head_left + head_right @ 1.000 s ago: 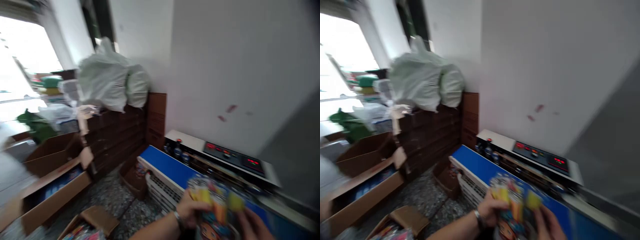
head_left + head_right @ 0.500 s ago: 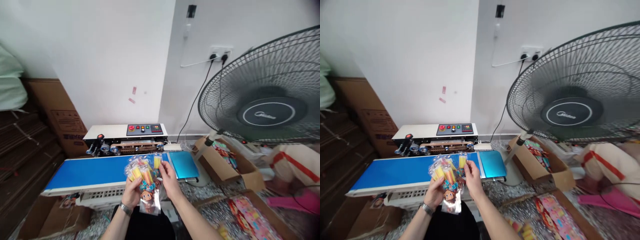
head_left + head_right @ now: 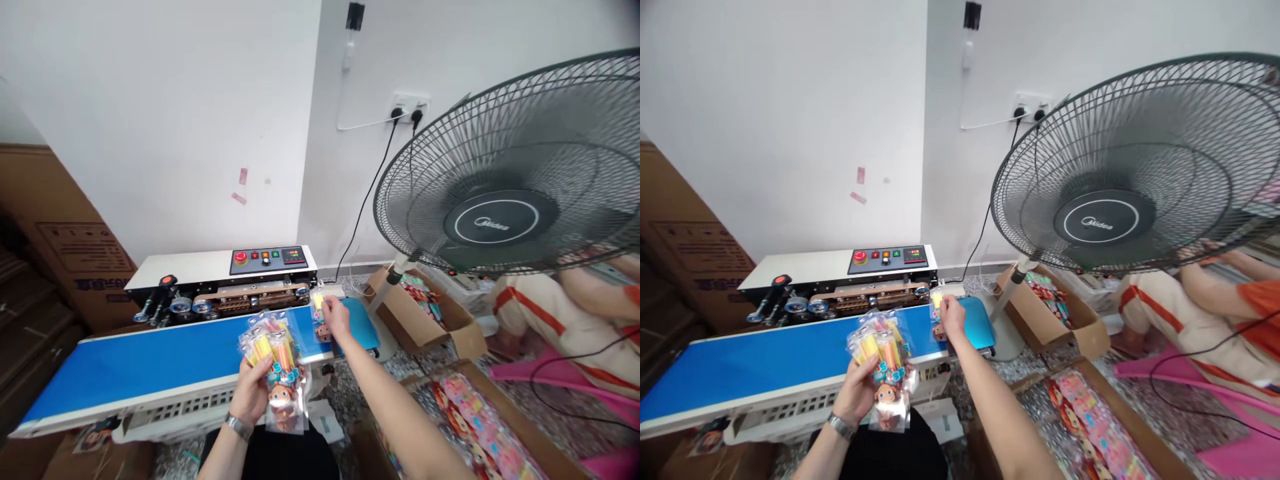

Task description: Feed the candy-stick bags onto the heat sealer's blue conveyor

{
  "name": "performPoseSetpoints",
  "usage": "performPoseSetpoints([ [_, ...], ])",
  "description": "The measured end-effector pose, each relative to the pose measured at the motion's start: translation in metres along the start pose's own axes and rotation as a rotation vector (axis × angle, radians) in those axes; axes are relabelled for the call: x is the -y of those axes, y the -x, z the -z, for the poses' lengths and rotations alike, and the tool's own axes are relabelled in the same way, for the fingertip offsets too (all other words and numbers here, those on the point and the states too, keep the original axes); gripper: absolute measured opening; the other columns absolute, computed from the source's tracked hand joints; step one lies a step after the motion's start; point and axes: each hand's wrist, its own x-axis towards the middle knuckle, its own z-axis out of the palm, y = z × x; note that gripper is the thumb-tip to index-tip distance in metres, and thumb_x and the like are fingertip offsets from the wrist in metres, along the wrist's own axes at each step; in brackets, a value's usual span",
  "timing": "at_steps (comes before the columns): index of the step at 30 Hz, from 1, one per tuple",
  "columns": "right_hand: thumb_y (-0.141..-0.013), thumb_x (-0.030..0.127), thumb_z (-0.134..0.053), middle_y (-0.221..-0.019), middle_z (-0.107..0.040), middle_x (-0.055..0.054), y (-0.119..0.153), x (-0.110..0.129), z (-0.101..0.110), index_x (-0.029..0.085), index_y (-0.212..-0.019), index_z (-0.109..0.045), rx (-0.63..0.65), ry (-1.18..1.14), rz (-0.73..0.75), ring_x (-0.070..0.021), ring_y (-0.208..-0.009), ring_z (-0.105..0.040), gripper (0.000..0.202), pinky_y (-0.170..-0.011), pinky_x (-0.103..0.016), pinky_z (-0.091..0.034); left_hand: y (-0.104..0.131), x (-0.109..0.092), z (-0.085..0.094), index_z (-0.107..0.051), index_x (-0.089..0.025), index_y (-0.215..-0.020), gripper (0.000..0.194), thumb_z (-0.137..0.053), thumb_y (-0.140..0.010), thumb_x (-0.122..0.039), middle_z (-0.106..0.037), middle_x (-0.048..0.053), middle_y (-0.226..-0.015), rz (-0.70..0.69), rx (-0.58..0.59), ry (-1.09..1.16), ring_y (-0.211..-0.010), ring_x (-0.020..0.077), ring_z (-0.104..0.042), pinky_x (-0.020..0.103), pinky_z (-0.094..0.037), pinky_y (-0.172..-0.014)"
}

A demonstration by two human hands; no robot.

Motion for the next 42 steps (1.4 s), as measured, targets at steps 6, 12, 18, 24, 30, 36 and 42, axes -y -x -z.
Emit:
performPoseSetpoints([
  [6, -0.077, 0.026, -0.053, -0.091, -0.066, -0.006, 0.016, 0.027, -0.008, 0.02, -0.104, -0.06, 0.035, -0.092, 0.132, -0.0192, -0.083, -0.06, 0.028, -0.075, -0.027, -0.041, 0.0, -0.001, -0.003, -0.065, -0.015, -0.087, 0.034, -0.076, -0.055, -0.015, -0.071, 0.006, -0.081, -0.013, 0.009, 0.008, -0.068, 0.02, -0.065, 0.031, -0.052, -0.065],
  [12, -0.083, 0.043, -0.046, -0.09, -0.064, -0.004, 0.069, 0.049, 0.015, 0.021, -0.102, -0.06, 0.463, -0.772, 0.238, -0.0172, -0.08, -0.06, 0.032, -0.067, -0.027, -0.047, -0.001, 0.001, -0.001, -0.065, -0.014, -0.09, 0.032, -0.074, -0.059, -0.016, -0.071, 0.007, -0.084, -0.044, 0.042, -0.002, -0.071, 0.0198, -0.065, 0.03, -0.051, -0.068],
  [18, -0.082, 0.04, -0.049, -0.082, -0.064, -0.002, 0.078, 0.044, 0.009, 0.017, -0.086, -0.059, 0.245, -0.756, 0.206, -0.0166, -0.078, -0.059, 0.025, -0.069, -0.025, -0.045, -0.003, 0.004, 0.0, -0.065, -0.016, -0.093, 0.036, -0.074, -0.058, -0.016, -0.07, 0.007, -0.089, -0.04, 0.055, 0.029, -0.077, 0.0204, -0.065, 0.031, -0.051, -0.073],
  [24, -0.081, 0.036, -0.044, -0.08, -0.067, -0.005, 0.032, 0.005, 0.012, 0.016, -0.09, -0.061, -0.011, -0.289, 0.052, -0.0193, -0.073, -0.061, 0.028, -0.065, -0.027, -0.044, -0.002, 0.002, 0.001, -0.064, -0.015, -0.083, 0.03, -0.076, -0.056, -0.016, -0.07, 0.004, -0.078, -0.022, -0.027, 0.059, -0.068, 0.0177, -0.065, 0.028, -0.051, -0.065],
  [30, -0.079, 0.027, -0.045, -0.077, -0.068, -0.006, 0.007, -0.007, 0.006, 0.018, -0.087, -0.064, 0.002, -0.051, -0.018, -0.0203, -0.074, -0.062, 0.023, -0.066, -0.026, -0.041, -0.004, 0.003, 0.003, -0.063, -0.016, -0.083, 0.033, -0.077, -0.053, -0.016, -0.07, 0.004, -0.078, -0.001, -0.066, 0.078, -0.067, 0.0177, -0.065, 0.028, -0.051, -0.066],
  [36, -0.08, 0.024, -0.045, -0.08, -0.068, -0.006, -0.001, 0.008, -0.006, 0.018, -0.088, -0.065, 0.027, -0.021, 0.001, -0.0206, -0.078, -0.061, 0.022, -0.07, -0.027, -0.042, -0.003, 0.004, 0.003, -0.064, -0.015, -0.082, 0.033, -0.077, -0.053, -0.017, -0.07, 0.005, -0.078, 0.004, -0.058, 0.072, -0.068, 0.0192, -0.065, 0.029, -0.051, -0.065],
  [42, -0.08, 0.03, -0.05, -0.1, -0.064, -0.007, 0.024, 0.03, -0.001, 0.019, -0.108, -0.059, 0.081, -0.228, 0.163, -0.0194, -0.088, -0.059, 0.031, -0.078, -0.029, -0.044, -0.001, 0.004, 0.0, -0.064, -0.015, -0.081, 0.029, -0.076, -0.055, -0.016, -0.07, 0.004, -0.076, 0.003, -0.037, 0.084, -0.066, 0.0186, -0.065, 0.029, -0.051, -0.064],
])
